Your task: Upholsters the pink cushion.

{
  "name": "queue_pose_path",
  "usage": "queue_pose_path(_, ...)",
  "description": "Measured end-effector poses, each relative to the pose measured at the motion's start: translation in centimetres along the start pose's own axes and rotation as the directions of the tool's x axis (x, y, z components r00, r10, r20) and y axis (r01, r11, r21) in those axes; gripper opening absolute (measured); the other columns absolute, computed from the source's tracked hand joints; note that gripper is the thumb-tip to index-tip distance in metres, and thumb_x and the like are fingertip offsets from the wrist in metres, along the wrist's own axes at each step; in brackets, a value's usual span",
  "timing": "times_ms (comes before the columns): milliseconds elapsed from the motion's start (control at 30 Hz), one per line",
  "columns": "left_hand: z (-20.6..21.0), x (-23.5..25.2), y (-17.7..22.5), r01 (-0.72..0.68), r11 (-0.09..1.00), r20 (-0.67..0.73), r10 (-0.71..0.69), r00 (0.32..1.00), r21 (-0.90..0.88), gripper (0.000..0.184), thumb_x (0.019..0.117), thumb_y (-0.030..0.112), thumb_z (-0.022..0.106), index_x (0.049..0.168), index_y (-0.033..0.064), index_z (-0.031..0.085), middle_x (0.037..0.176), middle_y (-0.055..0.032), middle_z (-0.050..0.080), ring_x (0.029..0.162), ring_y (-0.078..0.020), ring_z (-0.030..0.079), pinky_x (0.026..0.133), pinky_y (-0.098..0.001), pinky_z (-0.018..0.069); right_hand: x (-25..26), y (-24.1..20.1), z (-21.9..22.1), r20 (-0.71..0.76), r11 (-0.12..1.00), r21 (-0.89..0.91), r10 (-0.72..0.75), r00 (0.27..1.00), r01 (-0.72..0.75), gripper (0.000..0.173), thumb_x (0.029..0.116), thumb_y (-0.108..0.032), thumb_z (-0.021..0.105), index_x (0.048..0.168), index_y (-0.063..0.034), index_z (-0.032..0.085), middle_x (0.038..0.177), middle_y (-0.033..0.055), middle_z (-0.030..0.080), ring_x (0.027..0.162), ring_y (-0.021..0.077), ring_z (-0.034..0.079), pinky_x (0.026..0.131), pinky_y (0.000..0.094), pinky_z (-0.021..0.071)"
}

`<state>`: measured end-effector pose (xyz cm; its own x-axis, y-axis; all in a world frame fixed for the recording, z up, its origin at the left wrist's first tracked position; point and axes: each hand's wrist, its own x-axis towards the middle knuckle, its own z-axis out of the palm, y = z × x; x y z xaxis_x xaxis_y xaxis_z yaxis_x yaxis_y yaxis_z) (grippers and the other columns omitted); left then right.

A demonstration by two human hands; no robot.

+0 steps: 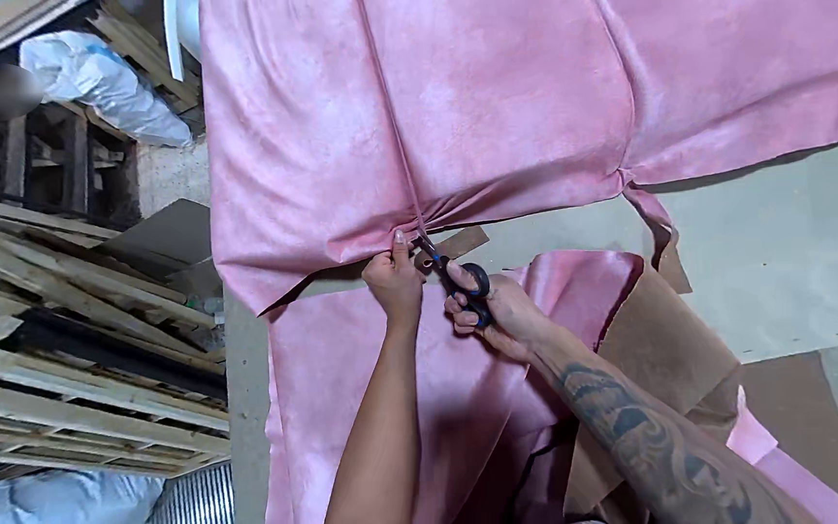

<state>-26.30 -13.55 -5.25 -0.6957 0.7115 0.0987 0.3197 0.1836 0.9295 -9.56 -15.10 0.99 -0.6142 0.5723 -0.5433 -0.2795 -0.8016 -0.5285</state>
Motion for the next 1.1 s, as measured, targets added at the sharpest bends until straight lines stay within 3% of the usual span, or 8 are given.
queue_pose_path(500,-0.6,0.1,0.1,-0.007,0.997,0.052,0.011,0.999,-0.075,0.037,0.1066,0.028,0.058,0.079,0.0032,0.065,0.056,-0.0036,0.061,0.038,-0.014,0.055,0.037,-0.0322,0.0522,-2.2,0.9,-2.9,0.081,0.935,-0.346,0.109,0.991,-0.074,0.043,0.1031,-0.049,0.057,0.09,-0.0087,0.06,0.07,-0.0002,0.056,0.055,0.0072,0.052,0.052,0.0217,0.0454)
queue_pose_path(633,-1.2,0.6,0.3,0.047,0.998,0.15,-0.04,0.988,-0.043,0.034,0.101,0.022,0.066,0.073,0.0029,0.064,0.053,-0.0059,0.058,0.037,-0.0169,0.054,0.037,-0.0349,0.0503,-9.2,-0.4,-3.6,-0.185,0.286,-0.952,-0.255,0.949,-0.108,0.027,0.0965,-0.035,0.06,0.092,-0.0098,0.066,0.089,0.0077,0.063,0.081,0.0243,0.064,0.07,0.0482,0.0544)
queue_pose_path(700,-1.4,1.3,1.1,0.133,0.99,0.239,-0.118,0.964,-0.045,0.038,0.0989,0.036,0.069,0.079,0.0042,0.067,0.056,-0.0058,0.058,0.039,-0.0166,0.051,0.038,-0.0346,0.0483,-11.0,-0.5,-6.7,-0.094,-0.072,-0.983,-0.586,0.805,-0.167,0.022,0.0912,-0.024,0.065,0.101,-0.0048,0.071,0.115,0.0163,0.066,0.106,0.038,0.064,0.084,0.0613,0.0534)
queue_pose_path(800,-0.7,2.4,2.8,0.309,0.945,0.28,-0.27,0.921,-0.108,0.041,0.096,0.045,0.071,0.084,0.0057,0.068,0.056,-0.0028,0.053,0.037,-0.0119,0.041,0.034,-0.0288,0.0393,-12.1,-4.2,-8.7,-0.046,-0.267,-0.908,-0.701,0.712,-0.322,0.025,0.0889,-0.017,0.067,0.102,0.0039,0.072,0.14,0.0268,0.057,0.135,0.0549,0.043,0.099,0.0793,0.0359)
queue_pose_path(900,-0.5,3.1,2.9,0.387,0.915,0.306,-0.338,0.89,-0.117,0.036,0.1005,0.036,0.067,0.085,0.0037,0.064,0.056,-0.0035,0.051,0.039,-0.0121,0.039,0.037,-0.0295,0.0367,-9.9,-6.8,-4.1,0.012,-0.192,-0.959,-0.763,0.647,-0.209,0.029,0.1011,-0.022,0.057,0.095,0.0009,0.073,0.115,0.0196,0.069,0.111,0.0397,0.065,0.092,0.0622,0.0515)
queue_pose_path(967,-0.9,3.2,2.6,0.383,0.923,0.317,-0.376,0.871,0.04,0.042,0.1012,0.043,0.064,0.088,0.0027,0.065,0.061,-0.0065,0.056,0.043,-0.0152,0.045,0.041,-0.033,0.0419,-4.9,-5.4,-0.8,-0.12,0.195,-0.981,-0.664,0.738,0.016,0.037,0.1036,-0.039,0.058,0.098,-0.0063,0.074,0.082,0.0074,0.073,0.07,0.0213,0.071,0.06,0.045,0.0598)
queue_pose_path(1033,-1.3,3.5,2.7,0.348,0.91,0.327,-0.408,0.853,0.228,0.05,0.0993,0.05,0.064,0.092,0.0003,0.066,0.071,-0.0126,0.062,0.054,-0.023,0.056,0.052,-0.0436,0.0508,2.3,-3.8,0.3,-0.278,0.736,-0.669,-0.376,0.884,0.102,0.042,0.1003,-0.04,0.066,0.117,-0.0022,0.069,0.086,0.0114,0.075,0.063,0.0215,0.071,0.058,0.0402,0.0628)
queue_pose_path(1100,-1.4,4.2,3.3,0.332,0.875,0.344,-0.451,0.824,0.353,0.052,0.0975,0.051,0.065,0.093,-0.001,0.067,0.075,-0.0158,0.064,0.062,-0.0275,0.061,0.06,-0.0497,0.0537,7.6,-3.5,0.8,-0.308,0.939,-0.3,-0.265,0.914,0.172,0.04,0.0979,-0.039,0.07,0.112,-0.0009,0.068,0.087,0.0115,0.074,0.059,0.0177,0.067,0.053,0.0325,0.0571)
